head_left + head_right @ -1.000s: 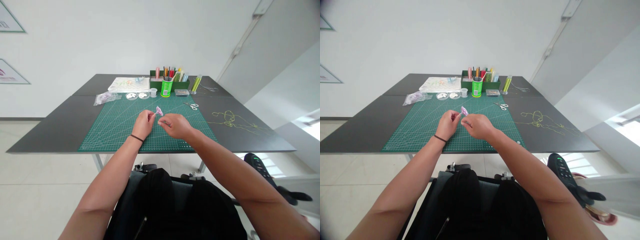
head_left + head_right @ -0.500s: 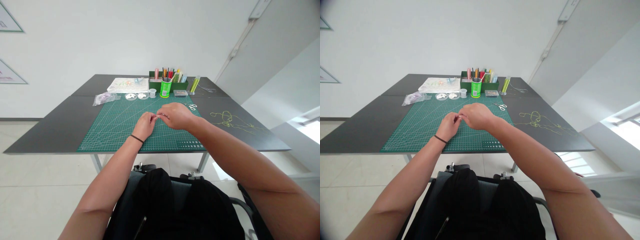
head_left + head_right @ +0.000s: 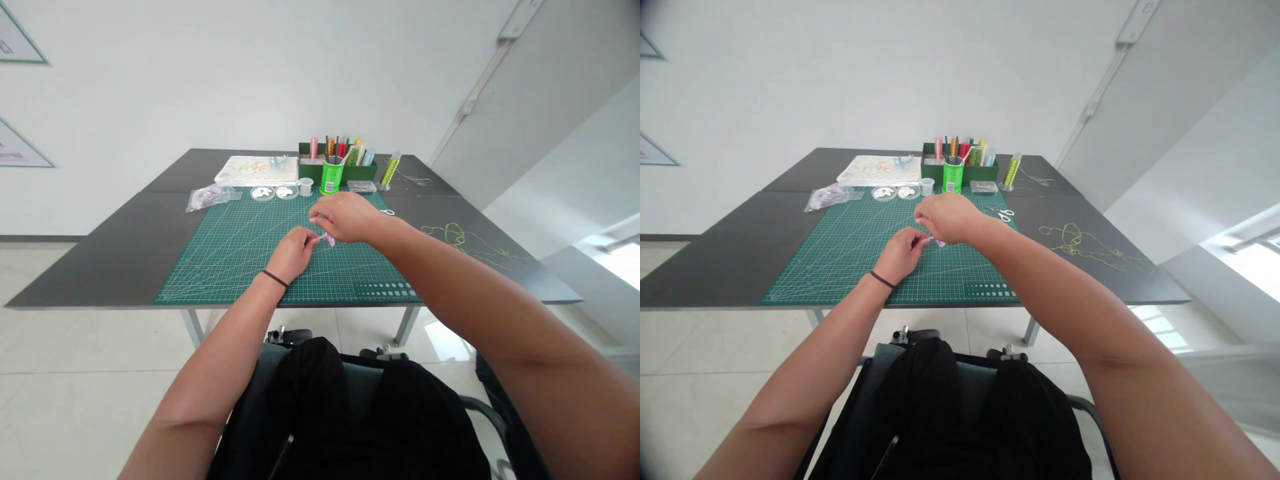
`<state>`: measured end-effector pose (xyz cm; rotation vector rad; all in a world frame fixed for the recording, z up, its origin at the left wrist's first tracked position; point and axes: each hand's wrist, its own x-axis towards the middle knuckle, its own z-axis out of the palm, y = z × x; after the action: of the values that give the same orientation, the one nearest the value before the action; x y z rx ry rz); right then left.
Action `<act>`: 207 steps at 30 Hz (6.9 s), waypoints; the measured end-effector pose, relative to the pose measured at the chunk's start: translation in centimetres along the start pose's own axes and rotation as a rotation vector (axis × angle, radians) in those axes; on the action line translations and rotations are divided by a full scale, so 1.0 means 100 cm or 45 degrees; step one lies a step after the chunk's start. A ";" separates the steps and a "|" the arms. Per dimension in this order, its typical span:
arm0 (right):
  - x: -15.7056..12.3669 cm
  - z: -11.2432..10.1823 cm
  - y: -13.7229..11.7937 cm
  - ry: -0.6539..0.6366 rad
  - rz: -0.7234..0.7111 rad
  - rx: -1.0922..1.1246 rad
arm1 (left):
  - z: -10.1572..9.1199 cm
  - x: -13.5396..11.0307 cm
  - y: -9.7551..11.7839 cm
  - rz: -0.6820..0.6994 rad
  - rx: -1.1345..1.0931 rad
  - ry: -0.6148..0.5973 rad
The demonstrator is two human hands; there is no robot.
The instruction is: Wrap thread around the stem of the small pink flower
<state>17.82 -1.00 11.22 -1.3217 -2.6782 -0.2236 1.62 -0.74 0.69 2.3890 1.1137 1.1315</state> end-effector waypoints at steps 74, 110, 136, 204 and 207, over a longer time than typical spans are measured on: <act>-0.040 0.089 0.008 0.106 0.484 1.104 | -0.015 -0.005 0.003 -0.288 -0.274 0.181; -0.048 0.101 0.005 0.355 0.395 0.629 | -0.016 -0.003 -0.003 -0.330 -0.274 0.161; -0.027 0.100 -0.041 0.530 0.739 1.205 | -0.011 -0.003 -0.009 -0.363 -0.332 0.156; -0.036 0.086 -0.057 0.520 0.685 0.848 | -0.020 -0.013 -0.013 -0.197 -0.019 0.174; -0.035 0.083 -0.055 0.500 0.677 0.808 | -0.018 -0.013 -0.014 -0.203 -0.015 0.167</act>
<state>15.01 -5.45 2.06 -1.4929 -1.7692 0.3606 -0.98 -0.92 0.48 2.1982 1.3098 1.2503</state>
